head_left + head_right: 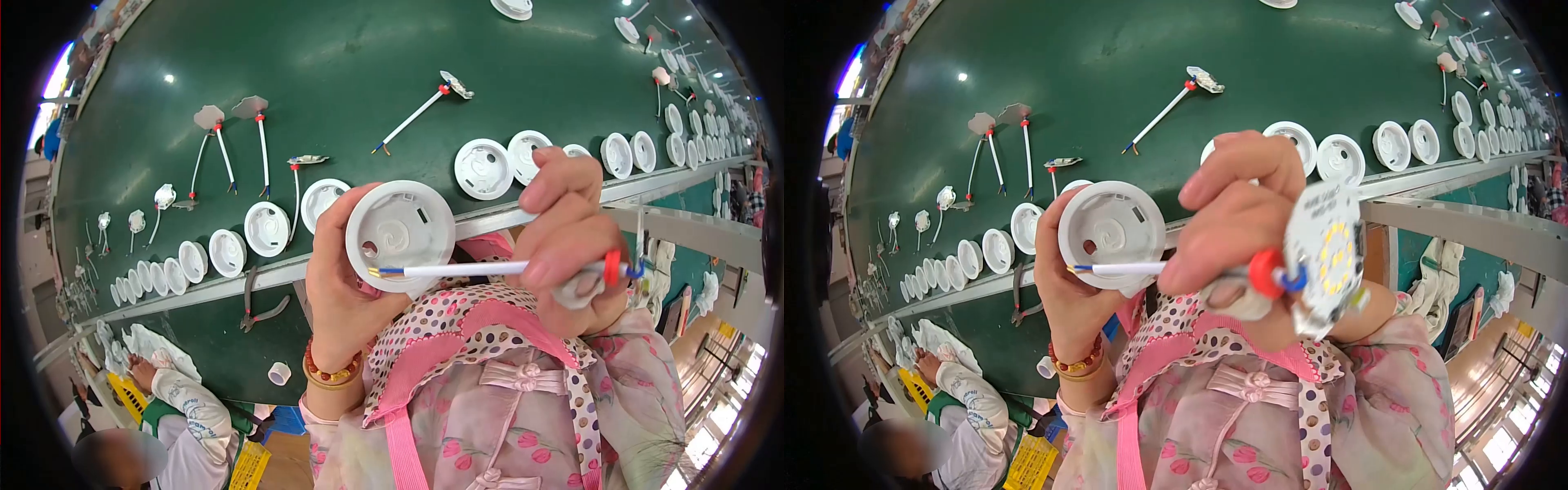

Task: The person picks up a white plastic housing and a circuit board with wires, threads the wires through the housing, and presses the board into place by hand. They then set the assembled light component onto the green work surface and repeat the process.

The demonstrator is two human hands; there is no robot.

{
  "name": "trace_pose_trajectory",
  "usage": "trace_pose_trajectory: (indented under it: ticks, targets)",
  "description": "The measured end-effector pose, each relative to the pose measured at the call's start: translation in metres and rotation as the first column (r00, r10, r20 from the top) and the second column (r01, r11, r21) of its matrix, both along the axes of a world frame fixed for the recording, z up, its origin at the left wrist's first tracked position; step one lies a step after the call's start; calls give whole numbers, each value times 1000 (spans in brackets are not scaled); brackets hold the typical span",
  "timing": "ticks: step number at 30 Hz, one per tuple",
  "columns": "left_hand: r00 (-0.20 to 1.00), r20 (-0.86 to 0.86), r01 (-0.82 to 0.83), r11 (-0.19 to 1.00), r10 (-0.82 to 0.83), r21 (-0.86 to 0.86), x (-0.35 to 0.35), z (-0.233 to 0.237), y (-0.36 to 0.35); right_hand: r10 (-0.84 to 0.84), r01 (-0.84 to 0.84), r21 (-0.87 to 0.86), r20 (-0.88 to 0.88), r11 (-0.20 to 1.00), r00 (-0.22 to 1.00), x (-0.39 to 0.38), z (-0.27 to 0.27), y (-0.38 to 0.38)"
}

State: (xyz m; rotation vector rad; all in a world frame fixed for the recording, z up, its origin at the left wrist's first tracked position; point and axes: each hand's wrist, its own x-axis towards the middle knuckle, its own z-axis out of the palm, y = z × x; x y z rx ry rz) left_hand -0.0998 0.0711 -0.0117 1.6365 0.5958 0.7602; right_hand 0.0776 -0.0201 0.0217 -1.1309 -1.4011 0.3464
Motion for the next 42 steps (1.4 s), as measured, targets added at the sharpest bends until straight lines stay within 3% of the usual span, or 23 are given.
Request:
trace_pose_trajectory:
  ticks: [7, 10, 19, 25, 28, 29, 31, 32, 34, 35, 38, 39, 42]
  targets:
    - [996, -91, -15, 997, 21, 69, -6, 1, -2, -38, 41, -32, 80, 999, 996, -10, 2, 3]
    - [995, -47, -82, 996, 84, 37, -5, 5, -3, -32, 38, -51, 126, 998, 991, -5, 4, 1]
    - [987, -125, -87, 992, 98, 91, -7, 14, -8, 84, 2, -273, 303, 962, 949, -12, 8, 5]
    - [940, -303, -24, 919, 155, 394, -2, 21, -16, 58, -10, -141, 344, 990, 937, -29, -18, 13]
    - [962, -256, -68, 990, 97, 122, -4, 21, -15, 25, 26, -139, 351, 990, 936, -27, -21, 11]
    - [968, -230, -73, 989, 102, 130, -6, 18, -14, 32, 32, -166, 367, 986, 930, -25, -20, 9]
    - [961, -245, -80, 980, 125, 184, -8, 16, -13, 176, -203, -385, -105, 900, 979, -19, -21, -1]
    - [958, -252, -86, 974, 139, 211, -9, 16, -13, 208, -344, -390, -350, 854, 913, -19, -22, 0]
    - [932, -338, -46, 968, 130, 245, -12, 15, -14, 139, -553, -297, -777, 779, 614, -18, -23, 1]
    - [917, -379, -23, 965, 125, 261, -12, 15, -14, 37, -583, -251, -899, 772, 437, -15, -18, 4]
    - [939, -319, -46, 967, 128, 251, -13, 14, -12, -48, -537, -262, -924, 802, 379, -10, -23, 7]
    - [933, -336, -59, 974, 133, 221, -13, 15, -13, -59, -520, -337, -876, 785, 479, -11, -21, 6]
    - [922, -361, -98, 986, 141, 136, -16, 18, -13, -34, -443, -382, -787, 811, 616, -10, -19, 8]
